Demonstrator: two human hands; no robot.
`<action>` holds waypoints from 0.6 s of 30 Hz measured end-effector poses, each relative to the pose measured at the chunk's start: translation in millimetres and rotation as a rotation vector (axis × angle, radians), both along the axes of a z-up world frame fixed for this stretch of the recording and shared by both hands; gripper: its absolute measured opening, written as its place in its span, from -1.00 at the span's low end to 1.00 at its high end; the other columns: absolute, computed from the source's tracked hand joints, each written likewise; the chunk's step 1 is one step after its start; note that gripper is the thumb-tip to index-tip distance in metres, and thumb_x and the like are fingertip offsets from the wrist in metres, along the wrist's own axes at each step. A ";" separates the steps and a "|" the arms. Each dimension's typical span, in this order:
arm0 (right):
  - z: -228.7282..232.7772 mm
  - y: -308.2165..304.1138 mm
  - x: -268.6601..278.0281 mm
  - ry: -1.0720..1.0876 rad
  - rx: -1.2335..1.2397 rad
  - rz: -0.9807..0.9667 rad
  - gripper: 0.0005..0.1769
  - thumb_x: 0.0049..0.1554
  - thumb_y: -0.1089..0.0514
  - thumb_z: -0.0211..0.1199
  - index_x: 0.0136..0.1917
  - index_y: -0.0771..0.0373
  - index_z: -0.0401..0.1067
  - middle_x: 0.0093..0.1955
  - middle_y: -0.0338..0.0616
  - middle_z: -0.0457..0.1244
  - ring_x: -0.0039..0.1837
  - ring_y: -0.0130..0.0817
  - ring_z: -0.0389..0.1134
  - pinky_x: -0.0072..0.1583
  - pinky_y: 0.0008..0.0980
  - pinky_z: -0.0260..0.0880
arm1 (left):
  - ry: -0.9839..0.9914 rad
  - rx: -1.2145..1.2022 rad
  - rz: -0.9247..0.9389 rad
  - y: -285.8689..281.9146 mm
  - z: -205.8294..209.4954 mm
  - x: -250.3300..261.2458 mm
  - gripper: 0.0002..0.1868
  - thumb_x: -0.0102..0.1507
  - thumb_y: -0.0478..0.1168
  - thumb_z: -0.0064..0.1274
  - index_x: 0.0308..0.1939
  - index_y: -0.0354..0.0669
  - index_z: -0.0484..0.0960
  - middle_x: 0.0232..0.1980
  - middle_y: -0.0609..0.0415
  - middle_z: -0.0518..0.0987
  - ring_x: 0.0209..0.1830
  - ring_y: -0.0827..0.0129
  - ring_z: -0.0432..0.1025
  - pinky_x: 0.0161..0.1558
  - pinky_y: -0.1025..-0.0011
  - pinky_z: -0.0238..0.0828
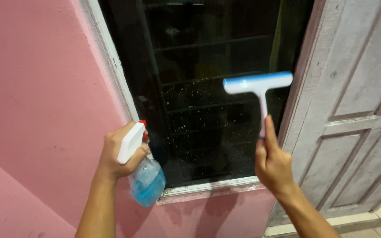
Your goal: The person cleans a window using a spray bottle and a squeegee. They repeatedly spray the glass and wipe it with the squeegee in vertical and horizontal strokes.
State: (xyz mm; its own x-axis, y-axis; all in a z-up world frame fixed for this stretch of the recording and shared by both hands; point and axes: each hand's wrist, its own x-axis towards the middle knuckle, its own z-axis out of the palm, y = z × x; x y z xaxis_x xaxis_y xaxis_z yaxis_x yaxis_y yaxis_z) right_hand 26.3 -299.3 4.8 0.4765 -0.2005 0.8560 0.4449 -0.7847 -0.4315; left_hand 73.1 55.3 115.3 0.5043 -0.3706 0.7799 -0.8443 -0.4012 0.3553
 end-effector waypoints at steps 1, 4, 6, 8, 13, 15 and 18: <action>16.3 -1.4 4.2 -0.064 -0.002 0.012 -0.28 0.28 0.26 0.00 0.67 0.19 -0.06 -0.29 -0.03 0.33 -0.39 -0.24 0.37 -0.31 -0.24 0.38 | -0.005 -0.007 -0.014 -0.3 0.6 0.0 -0.69 0.01 -0.28 0.11 -0.19 -0.35 0.60 -0.36 -0.02 0.64 -0.39 0.29 0.61 -0.31 0.42 0.54; 63.3 -3.0 15.5 -0.108 -0.028 -0.005 -0.29 0.32 0.27 0.01 0.69 0.18 -0.06 -0.30 -0.03 0.32 -0.38 -0.25 0.35 -0.29 -0.23 0.37 | 0.010 -0.010 -0.008 0.2 0.0 -0.3 -0.71 0.01 -0.28 0.10 -0.22 -0.34 0.60 -0.39 -0.02 0.63 -0.43 0.29 0.59 -0.34 0.42 0.53; 73.6 -1.4 19.0 -0.096 -0.041 -0.016 -0.30 0.34 0.27 0.00 0.69 0.18 -0.07 -0.35 -0.04 0.30 -0.41 -0.26 0.33 -0.30 -0.23 0.36 | 0.018 0.003 0.014 -0.5 0.5 0.4 -0.74 0.00 -0.29 0.10 -0.25 -0.32 0.61 -0.41 -0.02 0.63 -0.46 0.29 0.58 -0.35 0.41 0.52; 67.1 -2.2 27.3 -0.085 -0.047 -0.013 -0.30 0.34 0.28 -0.01 0.69 0.18 -0.09 -0.39 -0.04 0.28 -0.43 -0.27 0.32 -0.32 -0.24 0.37 | 0.012 0.009 0.014 -0.6 1.2 0.2 -0.74 0.00 -0.29 0.10 -0.25 -0.32 0.61 -0.41 -0.02 0.63 -0.46 0.30 0.58 -0.35 0.42 0.52; -16.5 19.0 11.8 -0.003 -0.082 0.057 -0.25 0.27 0.25 0.03 0.67 0.18 -0.10 -0.42 -0.01 0.29 -0.46 -0.29 0.31 -0.35 -0.24 0.35 | -0.010 -0.006 -0.026 -1.2 2.0 -0.8 -0.71 0.01 -0.27 0.09 -0.21 -0.34 0.59 -0.38 -0.02 0.63 -0.44 0.30 0.59 -0.34 0.42 0.53; -21.5 20.9 6.5 -0.071 -0.117 0.055 -0.25 0.27 0.25 0.04 0.67 0.14 -0.08 -0.36 0.00 0.31 -0.43 -0.29 0.34 -0.33 -0.26 0.38 | 0.019 0.005 -0.011 -0.5 1.8 -1.4 -0.73 0.01 -0.27 0.09 -0.24 -0.33 0.59 -0.40 -0.02 0.63 -0.44 0.31 0.60 -0.34 0.42 0.53; 13.5 18.7 8.7 -0.072 -0.049 0.019 -0.28 0.31 0.25 0.04 0.67 0.14 -0.07 -0.41 -0.04 0.28 -0.44 -0.30 0.33 -0.35 -0.25 0.34 | 0.022 0.015 0.022 0.9 2.0 -1.1 -0.76 0.01 -0.26 0.11 -0.28 -0.31 0.59 -0.42 -0.02 0.63 -0.46 0.30 0.60 -0.35 0.41 0.52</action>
